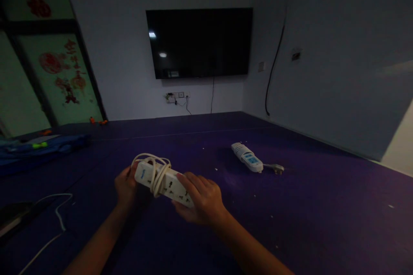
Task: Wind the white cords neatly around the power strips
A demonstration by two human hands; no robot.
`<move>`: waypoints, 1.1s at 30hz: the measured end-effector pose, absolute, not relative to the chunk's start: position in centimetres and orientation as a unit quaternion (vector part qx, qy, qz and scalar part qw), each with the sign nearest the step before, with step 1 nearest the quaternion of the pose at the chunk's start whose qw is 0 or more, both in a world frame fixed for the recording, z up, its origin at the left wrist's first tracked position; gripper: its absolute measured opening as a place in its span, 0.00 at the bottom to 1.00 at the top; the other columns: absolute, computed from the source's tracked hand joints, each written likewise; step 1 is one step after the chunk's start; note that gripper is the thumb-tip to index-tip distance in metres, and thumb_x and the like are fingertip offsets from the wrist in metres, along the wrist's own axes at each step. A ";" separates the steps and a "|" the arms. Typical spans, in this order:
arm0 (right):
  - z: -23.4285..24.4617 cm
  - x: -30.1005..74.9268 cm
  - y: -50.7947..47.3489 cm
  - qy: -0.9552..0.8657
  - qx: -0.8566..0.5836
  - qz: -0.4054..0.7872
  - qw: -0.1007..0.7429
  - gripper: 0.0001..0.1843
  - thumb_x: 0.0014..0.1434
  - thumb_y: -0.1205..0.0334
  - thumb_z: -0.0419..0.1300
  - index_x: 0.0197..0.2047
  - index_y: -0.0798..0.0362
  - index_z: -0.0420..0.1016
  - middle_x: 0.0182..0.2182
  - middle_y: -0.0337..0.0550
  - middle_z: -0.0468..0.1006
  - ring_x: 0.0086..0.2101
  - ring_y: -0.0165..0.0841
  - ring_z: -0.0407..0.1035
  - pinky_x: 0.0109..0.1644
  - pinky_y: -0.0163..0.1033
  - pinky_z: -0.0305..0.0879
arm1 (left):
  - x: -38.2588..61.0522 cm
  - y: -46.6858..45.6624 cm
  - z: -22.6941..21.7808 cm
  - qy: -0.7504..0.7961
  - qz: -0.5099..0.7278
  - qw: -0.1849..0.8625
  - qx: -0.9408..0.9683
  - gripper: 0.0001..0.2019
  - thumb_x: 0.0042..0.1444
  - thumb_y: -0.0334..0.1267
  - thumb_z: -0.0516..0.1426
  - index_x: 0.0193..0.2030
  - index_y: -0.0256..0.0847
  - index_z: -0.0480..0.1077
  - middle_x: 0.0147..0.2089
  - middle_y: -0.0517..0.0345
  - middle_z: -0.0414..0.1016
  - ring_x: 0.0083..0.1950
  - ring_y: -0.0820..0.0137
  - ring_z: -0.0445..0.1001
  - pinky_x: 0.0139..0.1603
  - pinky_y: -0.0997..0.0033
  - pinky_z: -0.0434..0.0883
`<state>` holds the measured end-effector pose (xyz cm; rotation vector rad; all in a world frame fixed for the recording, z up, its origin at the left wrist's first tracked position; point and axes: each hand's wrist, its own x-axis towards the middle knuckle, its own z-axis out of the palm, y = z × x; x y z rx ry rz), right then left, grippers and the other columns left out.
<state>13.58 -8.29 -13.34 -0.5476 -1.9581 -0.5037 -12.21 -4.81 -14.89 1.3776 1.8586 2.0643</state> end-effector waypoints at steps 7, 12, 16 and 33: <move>-12.8 13.7 -7.9 -0.718 -0.362 -0.171 0.569 0.29 0.49 0.54 0.62 0.54 0.52 0.67 0.43 0.49 0.78 0.40 0.38 0.74 0.42 0.41 0.72 | -13.1 -4.7 -14.8 0.623 0.682 0.011 0.383 0.26 0.51 0.60 0.50 0.19 0.37 0.66 0.17 0.62 0.63 0.22 0.71 0.63 0.24 0.73 0.59; -12.9 14.1 -6.6 -0.699 -0.515 -0.091 0.487 0.27 0.49 0.50 0.61 0.52 0.51 0.70 0.43 0.47 0.78 0.39 0.39 0.74 0.37 0.41 0.71 | -14.0 -4.6 -14.8 0.656 0.660 -0.006 0.365 0.26 0.50 0.60 0.49 0.20 0.37 0.68 0.18 0.57 0.68 0.24 0.67 0.67 0.27 0.69 0.61; -13.1 14.3 -6.0 -0.729 -0.565 -0.050 0.384 0.27 0.49 0.51 0.60 0.52 0.50 0.71 0.43 0.47 0.79 0.38 0.40 0.74 0.36 0.40 0.68 | -14.9 -4.2 -15.5 0.686 0.639 -0.018 0.348 0.26 0.52 0.57 0.47 0.21 0.37 0.70 0.21 0.52 0.72 0.26 0.63 0.70 0.29 0.66 0.64; -14.1 14.0 -5.5 -0.798 -0.525 -0.047 0.291 0.30 0.49 0.55 0.58 0.56 0.50 0.67 0.47 0.48 0.76 0.41 0.39 0.73 0.42 0.40 0.66 | -6.7 -6.1 -15.3 0.418 0.370 -0.384 0.736 0.22 0.58 0.33 0.51 0.61 0.38 0.60 0.58 0.50 0.69 0.63 0.61 0.61 0.60 0.57 0.60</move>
